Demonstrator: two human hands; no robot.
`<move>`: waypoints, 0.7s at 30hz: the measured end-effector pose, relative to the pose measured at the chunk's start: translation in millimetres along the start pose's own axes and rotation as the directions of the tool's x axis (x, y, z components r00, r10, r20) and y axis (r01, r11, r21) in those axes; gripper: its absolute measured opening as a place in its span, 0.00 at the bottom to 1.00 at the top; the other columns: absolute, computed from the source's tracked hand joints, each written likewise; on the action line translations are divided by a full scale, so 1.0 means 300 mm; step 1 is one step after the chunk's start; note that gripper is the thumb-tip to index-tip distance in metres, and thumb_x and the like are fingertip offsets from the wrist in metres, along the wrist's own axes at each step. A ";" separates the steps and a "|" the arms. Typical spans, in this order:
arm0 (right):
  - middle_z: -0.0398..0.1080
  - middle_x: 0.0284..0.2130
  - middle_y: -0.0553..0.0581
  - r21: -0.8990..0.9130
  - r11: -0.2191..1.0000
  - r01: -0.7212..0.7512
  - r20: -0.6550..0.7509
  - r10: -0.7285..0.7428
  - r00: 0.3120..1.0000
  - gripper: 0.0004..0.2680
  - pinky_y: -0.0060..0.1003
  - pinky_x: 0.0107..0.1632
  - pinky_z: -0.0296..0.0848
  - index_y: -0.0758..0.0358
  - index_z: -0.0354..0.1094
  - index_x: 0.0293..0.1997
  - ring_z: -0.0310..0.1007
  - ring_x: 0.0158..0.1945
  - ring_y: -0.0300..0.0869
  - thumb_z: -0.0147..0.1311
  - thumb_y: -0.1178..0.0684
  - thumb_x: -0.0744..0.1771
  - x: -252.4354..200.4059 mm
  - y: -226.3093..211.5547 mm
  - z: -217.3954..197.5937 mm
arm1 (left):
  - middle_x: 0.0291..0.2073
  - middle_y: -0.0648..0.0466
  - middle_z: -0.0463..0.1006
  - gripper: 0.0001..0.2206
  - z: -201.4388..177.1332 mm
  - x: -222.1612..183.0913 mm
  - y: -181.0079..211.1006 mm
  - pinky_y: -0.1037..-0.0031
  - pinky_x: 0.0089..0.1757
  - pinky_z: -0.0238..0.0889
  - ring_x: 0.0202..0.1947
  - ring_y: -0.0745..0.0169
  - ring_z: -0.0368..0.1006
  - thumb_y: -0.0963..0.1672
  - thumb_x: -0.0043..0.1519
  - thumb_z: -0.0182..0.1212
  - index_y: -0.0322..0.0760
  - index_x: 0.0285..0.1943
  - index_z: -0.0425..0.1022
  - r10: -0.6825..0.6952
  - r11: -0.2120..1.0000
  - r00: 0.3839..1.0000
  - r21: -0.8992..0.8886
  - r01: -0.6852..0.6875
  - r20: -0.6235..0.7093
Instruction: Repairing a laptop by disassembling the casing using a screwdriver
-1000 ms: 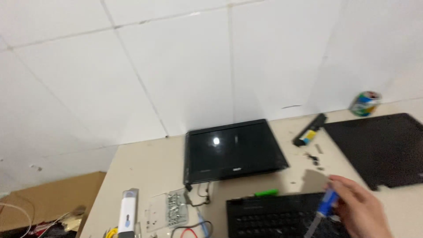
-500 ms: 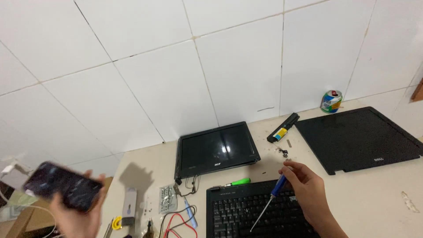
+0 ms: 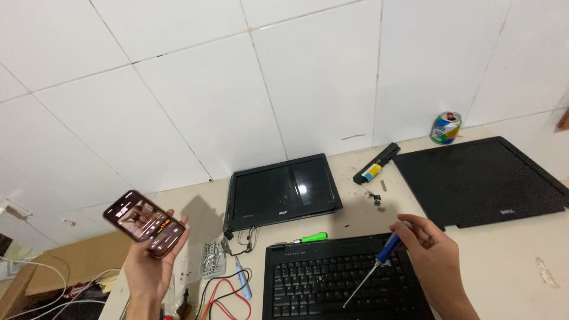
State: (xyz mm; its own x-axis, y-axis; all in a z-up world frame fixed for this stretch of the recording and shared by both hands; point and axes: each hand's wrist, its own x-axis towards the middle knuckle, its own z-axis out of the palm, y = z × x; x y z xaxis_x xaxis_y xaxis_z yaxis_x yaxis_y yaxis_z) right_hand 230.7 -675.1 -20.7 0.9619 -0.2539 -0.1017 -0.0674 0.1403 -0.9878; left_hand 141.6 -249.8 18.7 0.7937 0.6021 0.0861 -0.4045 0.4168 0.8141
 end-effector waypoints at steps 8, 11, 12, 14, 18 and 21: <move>0.77 0.33 0.66 -0.022 0.999 0.031 0.022 -0.031 0.999 0.06 0.31 0.42 0.70 0.71 0.74 0.44 0.74 0.38 0.42 0.57 0.63 0.65 0.015 0.031 0.051 | 0.65 0.35 0.62 0.36 0.048 -0.006 -0.009 0.45 0.56 0.58 0.62 0.26 0.62 0.27 0.52 0.36 0.41 0.72 0.50 -0.013 0.974 0.999 0.226 0.021 -0.035; 0.77 0.35 0.67 0.010 1.000 0.017 0.048 -0.017 0.999 0.07 0.33 0.43 0.72 0.72 0.72 0.47 0.72 0.38 0.42 0.54 0.63 0.66 0.021 0.049 0.051 | 0.61 0.35 0.67 0.31 0.099 -0.031 0.019 0.48 0.53 0.63 0.57 0.27 0.67 0.30 0.55 0.33 0.38 0.70 0.52 -0.042 0.960 0.990 0.270 0.077 -0.135; 0.77 0.35 0.67 0.010 1.000 0.016 0.051 -0.016 0.999 0.07 0.33 0.43 0.72 0.72 0.72 0.47 0.72 0.38 0.42 0.54 0.63 0.66 0.021 0.050 0.053 | 0.61 0.35 0.67 0.31 0.087 -0.028 0.016 0.48 0.53 0.63 0.57 0.27 0.67 0.30 0.55 0.33 0.38 0.70 0.52 -0.040 0.960 0.990 0.270 0.077 -0.139; 0.76 0.36 0.68 0.019 1.000 0.023 0.029 -0.024 0.999 0.07 0.32 0.45 0.72 0.73 0.71 0.48 0.74 0.41 0.43 0.54 0.63 0.66 0.025 0.052 0.050 | 0.59 0.36 0.69 0.28 0.065 -0.019 0.004 0.50 0.52 0.64 0.56 0.27 0.68 0.31 0.55 0.34 0.37 0.67 0.53 -0.045 0.962 0.988 0.259 0.082 -0.146; 0.77 0.36 0.64 -0.016 1.000 0.022 0.021 -0.022 1.000 0.07 0.31 0.44 0.71 0.71 0.73 0.46 0.74 0.41 0.41 0.56 0.63 0.66 0.026 0.050 0.038 | 0.61 0.33 0.67 0.34 0.050 -0.025 -0.001 0.48 0.53 0.62 0.57 0.25 0.66 0.28 0.52 0.32 0.38 0.70 0.51 -0.036 0.962 0.992 0.264 0.067 -0.122; 0.76 0.34 0.65 0.066 0.997 0.027 0.006 -0.027 1.000 0.06 0.31 0.39 0.69 0.72 0.72 0.47 0.70 0.36 0.40 0.55 0.63 0.66 0.033 0.052 0.034 | 0.63 0.34 0.64 0.37 0.056 -0.039 0.004 0.45 0.55 0.59 0.60 0.24 0.63 0.26 0.52 0.32 0.41 0.72 0.49 -0.039 0.968 0.994 0.241 0.062 -0.102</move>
State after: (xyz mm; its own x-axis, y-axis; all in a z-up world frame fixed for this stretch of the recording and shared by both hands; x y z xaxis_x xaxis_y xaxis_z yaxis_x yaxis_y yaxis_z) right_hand 241.9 -665.7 -36.0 0.9648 -0.2523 -0.0740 -0.0238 0.1968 -0.9802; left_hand 139.4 -267.6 28.4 0.7585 0.6517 -0.0041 -0.2327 0.2767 0.9324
